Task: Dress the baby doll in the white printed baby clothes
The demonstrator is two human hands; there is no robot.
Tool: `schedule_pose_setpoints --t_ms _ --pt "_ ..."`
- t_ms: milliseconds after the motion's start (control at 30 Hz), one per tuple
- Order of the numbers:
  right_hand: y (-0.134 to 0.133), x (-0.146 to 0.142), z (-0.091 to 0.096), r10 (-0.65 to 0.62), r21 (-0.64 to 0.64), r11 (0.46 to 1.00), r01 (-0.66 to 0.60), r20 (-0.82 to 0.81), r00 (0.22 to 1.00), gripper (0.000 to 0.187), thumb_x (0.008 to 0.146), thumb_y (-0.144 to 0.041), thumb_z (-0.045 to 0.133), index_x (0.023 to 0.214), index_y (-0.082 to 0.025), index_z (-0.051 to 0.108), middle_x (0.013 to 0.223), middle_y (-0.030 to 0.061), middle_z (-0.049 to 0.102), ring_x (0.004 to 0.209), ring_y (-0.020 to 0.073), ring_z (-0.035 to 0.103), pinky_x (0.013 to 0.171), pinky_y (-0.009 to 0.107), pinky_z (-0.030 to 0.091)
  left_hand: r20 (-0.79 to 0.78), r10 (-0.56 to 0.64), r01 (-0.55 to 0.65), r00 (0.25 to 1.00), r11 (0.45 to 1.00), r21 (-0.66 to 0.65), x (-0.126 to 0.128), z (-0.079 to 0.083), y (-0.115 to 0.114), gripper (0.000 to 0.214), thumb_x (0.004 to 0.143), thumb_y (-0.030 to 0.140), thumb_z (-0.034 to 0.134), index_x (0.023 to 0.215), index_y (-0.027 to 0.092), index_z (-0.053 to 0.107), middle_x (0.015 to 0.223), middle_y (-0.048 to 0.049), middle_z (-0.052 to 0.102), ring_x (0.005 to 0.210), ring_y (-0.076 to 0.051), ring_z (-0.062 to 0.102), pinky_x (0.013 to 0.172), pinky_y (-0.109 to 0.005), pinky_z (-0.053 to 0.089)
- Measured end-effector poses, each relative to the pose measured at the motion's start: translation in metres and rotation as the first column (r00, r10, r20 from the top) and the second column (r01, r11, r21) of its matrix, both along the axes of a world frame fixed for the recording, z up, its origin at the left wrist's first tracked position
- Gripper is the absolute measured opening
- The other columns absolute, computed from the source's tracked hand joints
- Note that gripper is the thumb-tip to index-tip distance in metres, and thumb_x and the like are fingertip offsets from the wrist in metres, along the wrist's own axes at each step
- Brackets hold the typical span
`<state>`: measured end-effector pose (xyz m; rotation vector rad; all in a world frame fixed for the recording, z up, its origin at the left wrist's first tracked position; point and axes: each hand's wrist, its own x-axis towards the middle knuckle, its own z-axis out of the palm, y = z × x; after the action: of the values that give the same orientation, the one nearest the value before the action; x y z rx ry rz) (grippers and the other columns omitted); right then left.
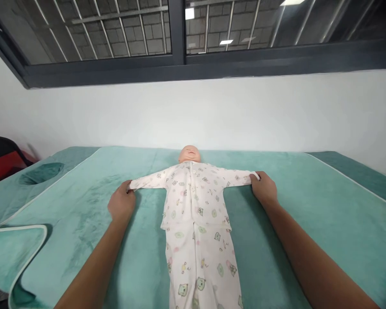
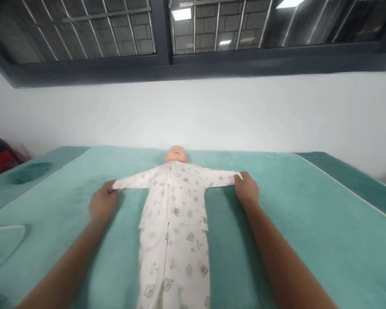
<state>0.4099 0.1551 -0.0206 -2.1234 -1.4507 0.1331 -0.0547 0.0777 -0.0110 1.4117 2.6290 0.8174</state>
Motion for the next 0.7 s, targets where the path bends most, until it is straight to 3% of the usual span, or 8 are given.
schedule_pose_setpoints --t_ms 100,200,300,400,500,600,700 --pt "-0.007 0.005 -0.002 -0.052 0.023 0.998 0.052 -0.001 0.999 0.040 0.090 -0.036 0.039 0.114 -0.015 0.063 0.100 0.0150 0.066 0.093 0.0278 0.060 0.077 0.035 0.045 -0.079 0.001 -0.001 0.997 1.000 0.006 0.007 -0.003 -0.003 0.044 0.088 0.023 0.039 0.127 0.025 0.058 0.119 -0.0145 0.064 0.111 -0.036 0.058 0.080 -0.048 0.051" --pt "-0.015 -0.004 0.001 -0.012 0.154 0.988 -0.011 0.144 0.989 0.040 0.087 -0.028 0.042 0.119 -0.014 0.062 0.116 0.0189 0.059 0.105 0.0317 0.056 0.085 0.042 0.046 -0.314 -0.048 0.093 0.948 0.987 0.130 0.016 -0.007 -0.006 0.054 0.085 0.016 0.040 0.139 0.013 0.045 0.140 -0.0201 0.047 0.126 -0.037 0.046 0.093 -0.050 0.046" --pt "-0.022 -0.029 0.004 0.115 0.340 0.912 -0.227 0.321 0.940 0.042 0.090 -0.026 0.041 0.125 -0.012 0.058 0.133 0.0196 0.050 0.122 0.0329 0.047 0.098 0.046 0.041 -0.522 -0.252 0.369 0.815 0.920 0.131 0.022 -0.015 -0.006 0.062 0.081 0.007 0.037 0.143 0.014 0.039 0.153 -0.0143 0.032 0.141 -0.030 0.030 0.112 -0.049 0.030" --pt "-0.026 -0.057 0.003 0.384 0.274 0.816 -0.508 0.401 0.832 0.045 0.096 -0.034 0.036 0.132 -0.013 0.052 0.142 0.0155 0.046 0.129 0.0277 0.043 0.107 0.042 0.037 -0.529 -0.430 0.524 0.732 0.851 0.033 0.022 -0.024 -0.003 0.060 0.086 0.013 0.036 0.146 0.016 0.033 0.154 -0.0097 0.035 0.143 -0.023 0.028 0.119 -0.045 0.019" --pt "-0.026 -0.064 -0.003 0.511 0.106 0.806 -0.583 0.373 0.774 0.050 0.099 -0.040 0.030 0.139 -0.015 0.044 0.143 0.0110 0.047 0.131 0.0251 0.043 0.111 0.043 0.034 -0.423 -0.424 0.464 0.801 0.886 -0.009 0.019 -0.032 -0.001 0.059 0.095 0.037 0.033 0.147 0.011 0.031 0.150 -0.0131 0.041 0.140 -0.026 0.034 0.117 -0.043 0.025" --pt "-0.025 -0.051 -0.009 0.445 0.025 0.881 -0.473 0.298 0.845 0.051 0.099 -0.041 0.027 0.139 -0.014 0.044 0.141 0.0111 0.050 0.130 0.0268 0.044 0.110 0.047 0.034 -0.341 -0.344 0.355 0.875 0.934 -0.032 0.019 -0.034 -0.003 0.067 0.094 0.049 0.031 0.146 0.007 0.033 0.147 -0.0164 0.044 0.138 -0.031 0.037 0.113 -0.045 0.031" --pt "-0.033 -0.040 -0.008 0.404 0.007 0.907 -0.420 0.264 0.876 0.051 0.099 -0.041 0.030 0.138 -0.012 0.045 0.144 0.0138 0.047 0.134 0.0288 0.041 0.110 0.051 0.033 -0.299 -0.286 0.286 0.910 0.957 -0.045 0.021 -0.028 -0.009 0.067 0.093 0.047 0.034 0.147 0.007 0.031 0.147 -0.0183 0.043 0.135 -0.032 0.039 0.112 -0.048 0.031"
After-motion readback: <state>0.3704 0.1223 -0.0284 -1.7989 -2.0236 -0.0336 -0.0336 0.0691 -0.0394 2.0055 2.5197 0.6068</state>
